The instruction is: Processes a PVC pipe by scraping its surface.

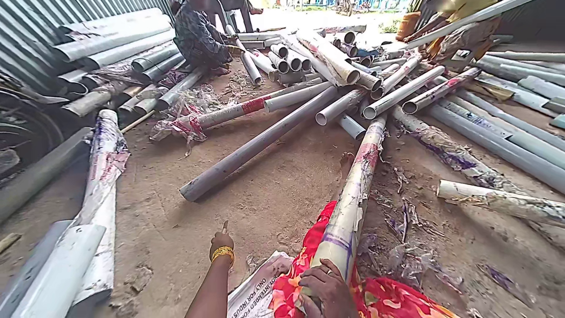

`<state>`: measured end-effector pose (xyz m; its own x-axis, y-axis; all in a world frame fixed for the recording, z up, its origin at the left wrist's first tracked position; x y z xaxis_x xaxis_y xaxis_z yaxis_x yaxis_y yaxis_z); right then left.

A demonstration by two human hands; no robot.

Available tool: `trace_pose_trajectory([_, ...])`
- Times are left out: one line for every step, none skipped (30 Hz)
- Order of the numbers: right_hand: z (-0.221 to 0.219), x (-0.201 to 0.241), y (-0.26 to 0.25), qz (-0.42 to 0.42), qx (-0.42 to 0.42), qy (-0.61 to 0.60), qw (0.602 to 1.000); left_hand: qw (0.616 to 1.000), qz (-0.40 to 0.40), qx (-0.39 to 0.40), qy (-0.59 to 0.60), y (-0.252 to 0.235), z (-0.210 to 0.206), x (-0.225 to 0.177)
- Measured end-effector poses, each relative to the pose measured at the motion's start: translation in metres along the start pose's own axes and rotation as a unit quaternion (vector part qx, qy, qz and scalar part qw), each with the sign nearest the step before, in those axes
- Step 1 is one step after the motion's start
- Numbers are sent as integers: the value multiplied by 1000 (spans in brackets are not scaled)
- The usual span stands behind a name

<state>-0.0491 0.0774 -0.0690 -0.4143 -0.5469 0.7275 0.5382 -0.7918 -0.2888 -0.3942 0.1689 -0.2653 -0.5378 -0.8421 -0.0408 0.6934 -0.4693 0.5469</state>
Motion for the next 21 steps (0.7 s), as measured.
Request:
trace_pose_trajectory([-1, 0, 0, 2, -1, 1, 1000, 999, -9, -2, 42, 0, 2, -2])
trace_pose_trajectory([-2, 0, 0, 3, 0, 0, 1000, 997, -51, 13, 60, 5, 0, -7])
trace_pose_trajectory([-3, 0, -2, 4, 3, -2, 1000, 992, -116, 43, 40, 11, -5, -15])
trace_pose_trajectory([-3, 0, -4, 6, 4, -4, 1000, 980, -184, 80, -19, 18, -13, -24])
trace_pose_trajectory([-3, -1, -6, 8, 4, -5, 1000, 962, -229, 106, -103, 23, -21, -31])
trace_pose_trajectory([-4, -2, -6, 7, 5, -6, 1000, 947, -236, 115, -187, 27, -28, -33])
trace_pose_trajectory([-4, -2, -5, 5, 7, -6, 1000, 943, -209, 104, -236, 27, -30, -30])
trace_pose_trajectory([-3, -2, -4, 3, 9, -5, 1000, 952, -160, 88, -246, 22, -29, -23])
trace_pose_trajectory([-2, -1, -3, 3, 7, -2, 1000, 964, -105, 70, -234, 13, -24, -16])
trace_pose_trajectory([-2, -1, -2, 5, 3, 3, 1000, 973, -62, 56, -217, 6, -16, -10])
trace_pose_trajectory([-1, -1, -1, 9, -3, 8, 1000, 977, -44, 53, -200, 2, -9, -5])
trace_pose_trajectory([-2, -2, 1, 17, -10, 16, 1000, 980, -53, 61, -181, 4, -3, -5])
trace_pose_trajectory([-3, -4, 1, 26, -19, 26, 999, 981, -87, 75, -157, 10, 1, -9])
trace_pose_trajectory([-4, -5, 0, 36, -28, 35, 998, 977, -136, 92, -134, 18, 2, -15])
trace_pose_trajectory([-5, -7, -1, 46, -33, 41, 998, 968, -191, 109, -118, 27, -2, -21])
trace_pose_trajectory([-7, -7, -2, 51, -33, 43, 997, 956, -240, 127, -107, 35, -8, -25])
trace_pose_trajectory([-7, -8, -3, 53, -32, 43, 997, 947, -265, 146, -108, 40, -14, -26])
trace_pose_trajectory([-7, -7, -4, 52, -28, 44, 997, 946, -253, 159, -125, 41, -18, -23])
trace_pose_trajectory([-6, -6, -3, 49, -23, 45, 998, 953, -213, 159, -143, 39, -20, -16])
trace_pose_trajectory([-5, -6, -2, 47, -18, 45, 998, 965, -166, 141, -143, 36, -15, -8])
trace_pose_trajectory([-3, -6, 0, 47, -13, 41, 998, 978, -120, 114, -123, 33, -6, -4])
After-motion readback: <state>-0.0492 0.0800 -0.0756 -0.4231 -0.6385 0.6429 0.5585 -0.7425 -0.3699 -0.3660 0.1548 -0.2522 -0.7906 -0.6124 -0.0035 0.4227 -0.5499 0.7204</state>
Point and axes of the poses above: each hand's wrist, its own y-axis away from the middle knuckle, its own z-axis out of the back of the hand, x = y × z, the point moved 3 cm from there along -y, towards the middle knuckle, and after that the axes turned 12 degrees about -y, right-handed, at the moved point
